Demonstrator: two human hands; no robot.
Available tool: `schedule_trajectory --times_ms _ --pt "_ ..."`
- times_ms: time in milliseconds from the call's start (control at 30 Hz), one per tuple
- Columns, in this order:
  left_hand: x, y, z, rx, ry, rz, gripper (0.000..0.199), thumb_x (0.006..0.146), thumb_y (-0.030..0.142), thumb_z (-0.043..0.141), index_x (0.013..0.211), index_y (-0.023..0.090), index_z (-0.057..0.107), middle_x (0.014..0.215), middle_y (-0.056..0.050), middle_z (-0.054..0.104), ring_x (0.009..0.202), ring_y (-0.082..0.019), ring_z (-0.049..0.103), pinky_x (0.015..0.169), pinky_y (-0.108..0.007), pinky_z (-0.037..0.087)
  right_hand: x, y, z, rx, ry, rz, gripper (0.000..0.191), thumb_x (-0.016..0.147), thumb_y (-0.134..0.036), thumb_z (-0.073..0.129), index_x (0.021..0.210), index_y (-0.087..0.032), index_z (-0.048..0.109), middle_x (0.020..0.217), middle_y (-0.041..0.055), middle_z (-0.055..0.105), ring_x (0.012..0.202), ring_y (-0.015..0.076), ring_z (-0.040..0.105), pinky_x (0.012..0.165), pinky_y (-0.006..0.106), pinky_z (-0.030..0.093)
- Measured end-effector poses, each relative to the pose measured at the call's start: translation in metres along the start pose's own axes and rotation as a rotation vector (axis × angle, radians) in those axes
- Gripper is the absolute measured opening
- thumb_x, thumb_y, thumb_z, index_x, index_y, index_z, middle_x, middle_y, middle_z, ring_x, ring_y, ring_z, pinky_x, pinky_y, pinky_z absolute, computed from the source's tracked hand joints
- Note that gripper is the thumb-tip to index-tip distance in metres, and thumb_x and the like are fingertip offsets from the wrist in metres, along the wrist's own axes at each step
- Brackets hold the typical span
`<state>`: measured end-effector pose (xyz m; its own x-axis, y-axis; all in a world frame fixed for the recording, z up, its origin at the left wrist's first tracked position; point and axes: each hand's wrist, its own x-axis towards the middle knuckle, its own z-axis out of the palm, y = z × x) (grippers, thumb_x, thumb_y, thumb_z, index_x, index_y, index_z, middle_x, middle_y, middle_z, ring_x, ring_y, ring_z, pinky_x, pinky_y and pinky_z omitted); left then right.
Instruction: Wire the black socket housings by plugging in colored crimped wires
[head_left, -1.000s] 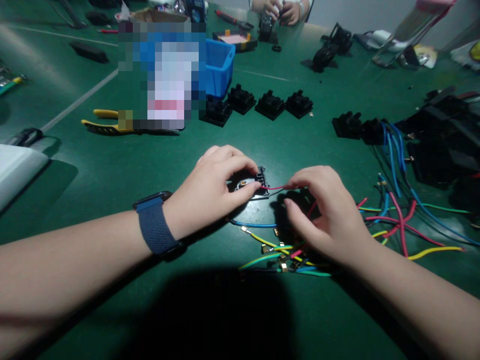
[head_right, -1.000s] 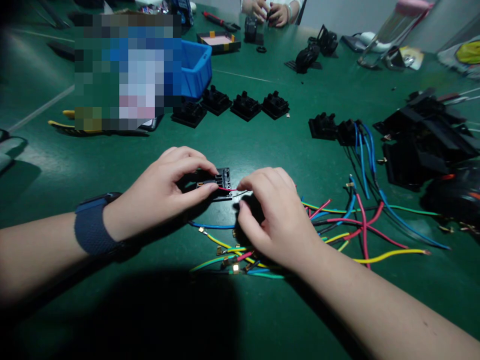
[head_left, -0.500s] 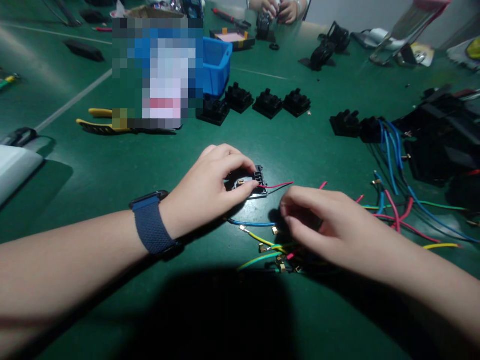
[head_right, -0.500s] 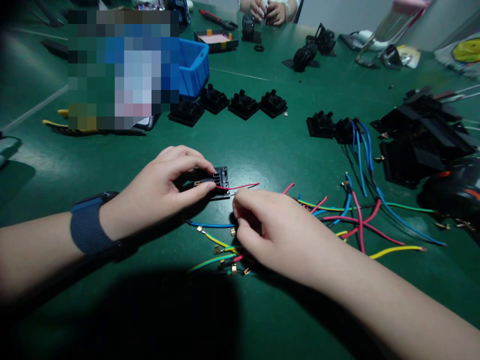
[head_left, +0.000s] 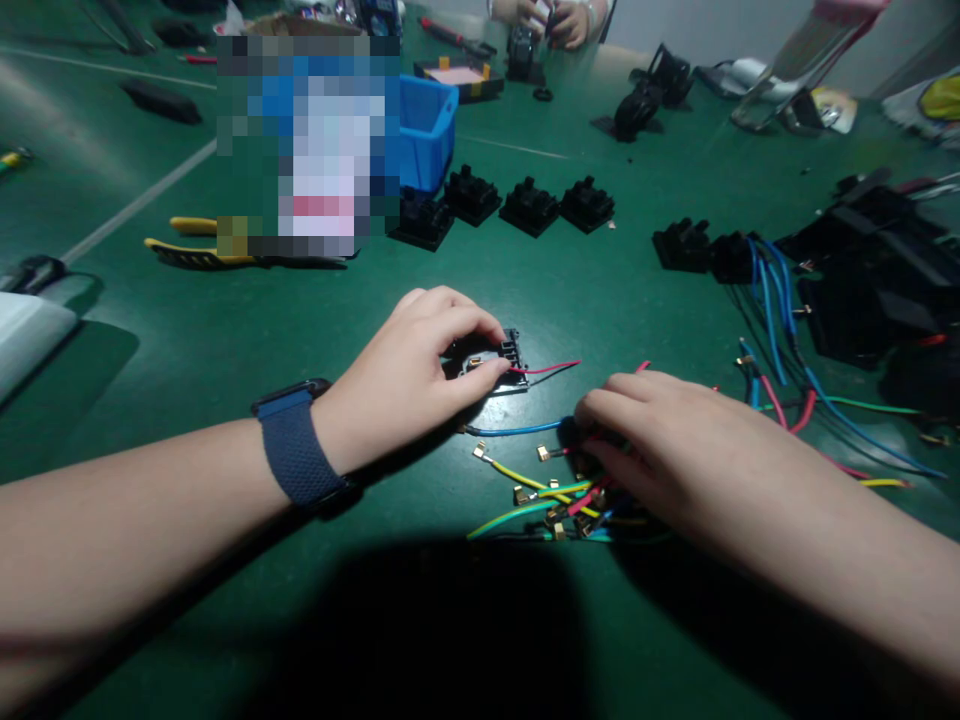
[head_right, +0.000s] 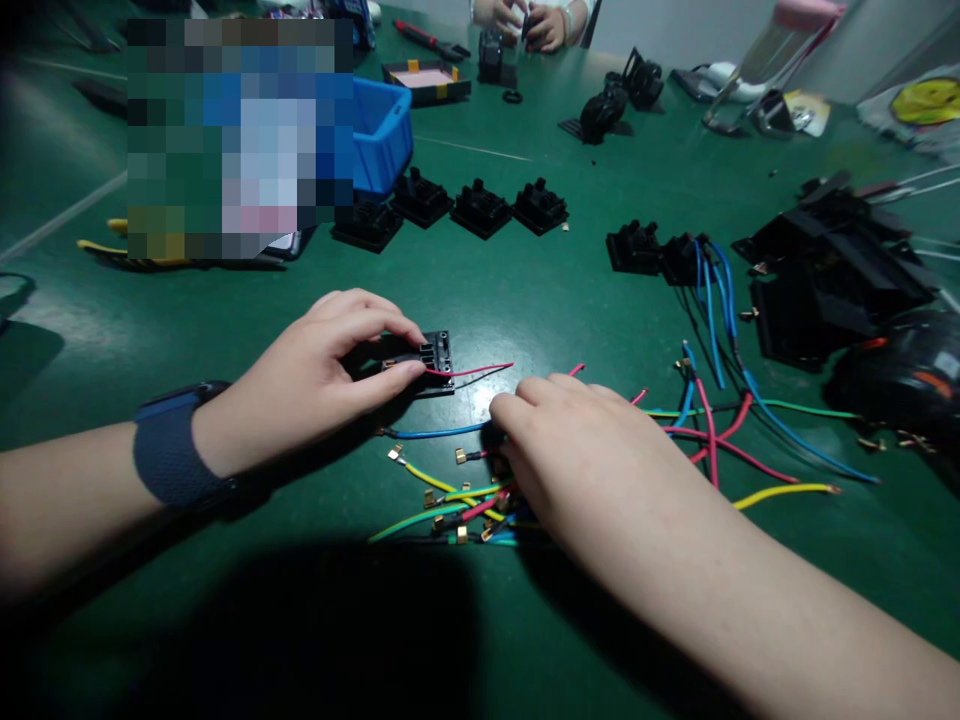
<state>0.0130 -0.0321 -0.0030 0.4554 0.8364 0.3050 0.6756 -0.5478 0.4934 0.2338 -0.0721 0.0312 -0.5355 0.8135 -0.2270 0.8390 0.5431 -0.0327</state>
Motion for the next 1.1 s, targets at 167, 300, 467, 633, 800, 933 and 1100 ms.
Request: schedule_trajectory --times_ms 167,300,467,633,800,933,1100 --pt "0.0 0.0 -0.001 -0.011 -0.009 -0.002 0.02 0.082 0.032 0.06 0.094 0.017 0.064 0.094 -0.003 0.061 0.092 -0.019 0.053 0.084 -0.033 0.039 0.001 0.007 -0.004 -0.055 0.116 0.069 0.006 0.083 -0.018 0.052 0.079 -0.022 0.054 0.073 0.0012 0.054 0.068 0.0182 0.052 0.058 0.029 0.034" --pt "0.001 0.0 -0.001 -0.009 -0.012 -0.003 0.02 0.081 0.032 0.06 0.094 0.017 0.064 0.093 -0.003 0.06 0.091 -0.019 0.053 0.084 -0.034 0.039 -0.005 0.011 -0.008 0.0 0.169 0.071 0.008 0.083 -0.02 0.052 0.074 -0.023 0.052 0.069 -0.0004 0.052 0.063 0.0162 0.049 0.053 0.027 0.03" --pt "0.001 -0.001 0.0 -0.016 -0.006 0.002 0.021 0.081 0.032 0.06 0.094 0.017 0.064 0.094 -0.004 0.06 0.091 -0.019 0.053 0.083 -0.033 0.04 0.0 0.008 0.0 -0.029 0.11 0.054 0.006 0.083 -0.023 0.053 0.077 -0.022 0.053 0.073 0.001 0.054 0.066 0.0176 0.051 0.056 0.029 0.032" --pt "0.0 -0.001 0.001 -0.017 -0.01 0.008 0.021 0.081 0.032 0.06 0.095 0.017 0.064 0.094 -0.004 0.06 0.09 -0.019 0.052 0.082 -0.034 0.04 0.011 -0.001 0.01 0.035 0.133 -0.162 0.007 0.086 -0.016 0.048 0.082 -0.019 0.053 0.084 0.0043 0.056 0.073 0.0181 0.049 0.063 0.031 0.036" --pt "0.0 -0.001 0.0 -0.023 -0.016 0.006 0.021 0.082 0.032 0.06 0.095 0.017 0.064 0.094 -0.004 0.059 0.092 -0.019 0.052 0.084 -0.034 0.039 0.014 -0.003 0.015 0.156 0.26 -0.219 0.008 0.089 -0.016 0.044 0.089 -0.017 0.051 0.086 0.0062 0.058 0.077 0.0195 0.051 0.068 0.032 0.039" --pt "0.0 0.001 -0.001 -0.04 -0.066 0.039 0.021 0.082 0.033 0.059 0.096 0.018 0.063 0.096 -0.003 0.058 0.094 -0.018 0.051 0.086 -0.033 0.039 0.017 0.002 0.019 0.394 0.453 -0.11 0.01 0.089 -0.013 0.041 0.095 -0.019 0.048 0.079 0.0021 0.058 0.066 0.0139 0.053 0.059 0.024 0.039" --pt "-0.001 0.004 -0.002 -0.081 -0.16 0.092 0.02 0.084 0.032 0.058 0.098 0.019 0.062 0.098 -0.003 0.057 0.096 -0.017 0.05 0.087 -0.031 0.039 0.02 0.005 0.023 0.54 0.591 -0.04 0.005 0.088 -0.016 0.047 0.091 -0.02 0.049 0.076 -0.0006 0.055 0.065 0.0112 0.052 0.059 0.022 0.04"
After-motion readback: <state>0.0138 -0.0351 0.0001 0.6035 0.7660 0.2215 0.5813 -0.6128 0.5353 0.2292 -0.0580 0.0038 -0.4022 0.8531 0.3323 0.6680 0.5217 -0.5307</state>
